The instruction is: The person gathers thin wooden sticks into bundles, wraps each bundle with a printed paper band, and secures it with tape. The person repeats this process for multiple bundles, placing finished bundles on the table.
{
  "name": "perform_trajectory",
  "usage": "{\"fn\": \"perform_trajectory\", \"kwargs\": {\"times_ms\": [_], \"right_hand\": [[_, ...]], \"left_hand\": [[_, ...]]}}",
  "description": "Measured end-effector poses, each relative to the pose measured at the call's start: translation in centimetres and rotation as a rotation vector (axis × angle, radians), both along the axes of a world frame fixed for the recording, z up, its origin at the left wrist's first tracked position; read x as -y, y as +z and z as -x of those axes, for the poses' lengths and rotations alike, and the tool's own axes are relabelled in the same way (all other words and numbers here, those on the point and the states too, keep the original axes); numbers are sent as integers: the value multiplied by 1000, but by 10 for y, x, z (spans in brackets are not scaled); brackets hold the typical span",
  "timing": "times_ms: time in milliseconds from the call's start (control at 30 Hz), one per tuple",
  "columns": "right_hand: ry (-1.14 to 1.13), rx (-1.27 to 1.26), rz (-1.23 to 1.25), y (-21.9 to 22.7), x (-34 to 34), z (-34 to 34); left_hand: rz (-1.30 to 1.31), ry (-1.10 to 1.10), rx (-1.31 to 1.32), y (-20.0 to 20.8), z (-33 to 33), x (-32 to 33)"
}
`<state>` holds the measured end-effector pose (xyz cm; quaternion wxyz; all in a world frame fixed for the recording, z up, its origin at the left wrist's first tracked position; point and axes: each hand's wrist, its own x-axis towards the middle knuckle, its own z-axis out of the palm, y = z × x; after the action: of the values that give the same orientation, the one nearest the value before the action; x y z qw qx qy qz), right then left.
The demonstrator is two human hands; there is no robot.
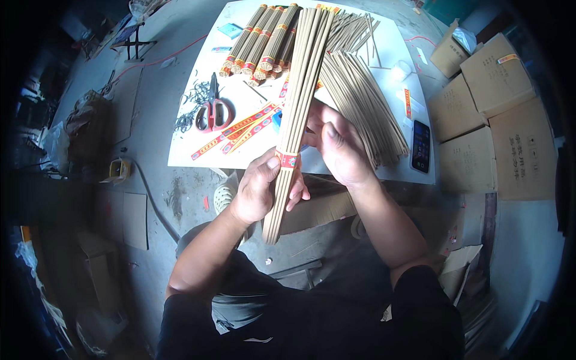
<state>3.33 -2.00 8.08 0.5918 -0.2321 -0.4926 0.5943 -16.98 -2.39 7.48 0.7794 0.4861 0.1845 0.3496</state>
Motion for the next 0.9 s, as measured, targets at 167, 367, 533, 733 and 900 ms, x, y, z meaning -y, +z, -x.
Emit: {"fn": "perform_trajectory", "kwargs": {"times_ms": [167, 367, 533, 733, 900], "right_hand": [[-75, -280, 91, 24, -3, -18], [-46, -391, 285, 35, 8, -36], [-261, -289, 378, 34, 10, -37], [27, -349, 259, 31, 10, -63], [262, -409, 100, 18, 5, -79]], "left_hand": [[17, -210, -95, -22, -10, 21], [156, -399, -353, -14, -34, 30], [-138, -85, -708, -29, -47, 38], [32, -295, -603, -33, -42, 31], [199, -542, -431, -32, -43, 27]]}}
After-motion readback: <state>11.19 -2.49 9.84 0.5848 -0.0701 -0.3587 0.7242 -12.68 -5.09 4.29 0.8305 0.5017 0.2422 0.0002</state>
